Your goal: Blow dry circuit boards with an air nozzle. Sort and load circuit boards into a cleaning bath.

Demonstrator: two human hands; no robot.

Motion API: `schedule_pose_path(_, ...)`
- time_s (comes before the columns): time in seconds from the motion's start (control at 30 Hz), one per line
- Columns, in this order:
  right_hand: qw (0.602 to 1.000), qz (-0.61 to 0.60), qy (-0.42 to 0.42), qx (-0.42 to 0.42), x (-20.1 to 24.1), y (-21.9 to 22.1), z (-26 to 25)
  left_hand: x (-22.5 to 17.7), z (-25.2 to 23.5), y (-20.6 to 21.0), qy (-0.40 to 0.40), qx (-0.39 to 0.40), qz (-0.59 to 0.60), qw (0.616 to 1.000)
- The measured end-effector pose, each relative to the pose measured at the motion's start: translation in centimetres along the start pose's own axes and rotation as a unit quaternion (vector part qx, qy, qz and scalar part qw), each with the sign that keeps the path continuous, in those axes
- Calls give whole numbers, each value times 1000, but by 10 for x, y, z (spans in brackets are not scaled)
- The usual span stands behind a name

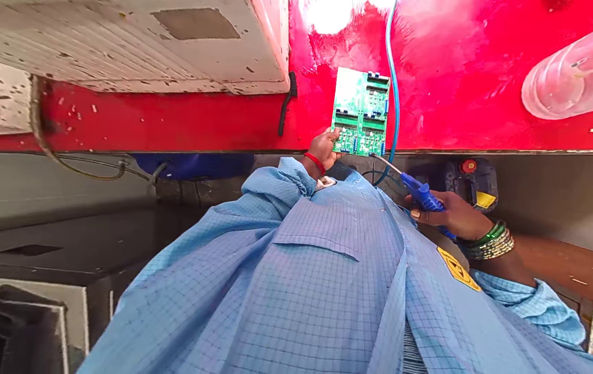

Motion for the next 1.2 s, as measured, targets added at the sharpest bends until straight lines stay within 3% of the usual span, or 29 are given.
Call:
schedule_pose_path(0.17,1000,1,-13,-8,7,-7,-5,5,-9,-7,10,-9,-30,999)
schedule_pose_path(0.43,996,24,-42,77,43,15,-33,6,-14,-8,-13,-30,1,999)
schedule_pose_path(0.63,998,51,-24,3,31,-9,-51,4,-12,-8,-8,-2,-28,1000)
schedule_pose_path(0.9,991,-26,19,-131,27,-39,-69,1,-9,-8,-1,6,-69,998)
schedule_pose_path(1.2,996,3,0,-90,27,-23,-60,-3,-4,-8,11,11,-125,992)
Point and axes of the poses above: each hand's wrist, its own z-axis away from the middle knuckle, its own y-axis out of the palm, x = y × z, the point moved 2 cm from there along -z, towards the middle knuckle, and after that the axes turned 6 degrees about -x, right-handed, at the moved point
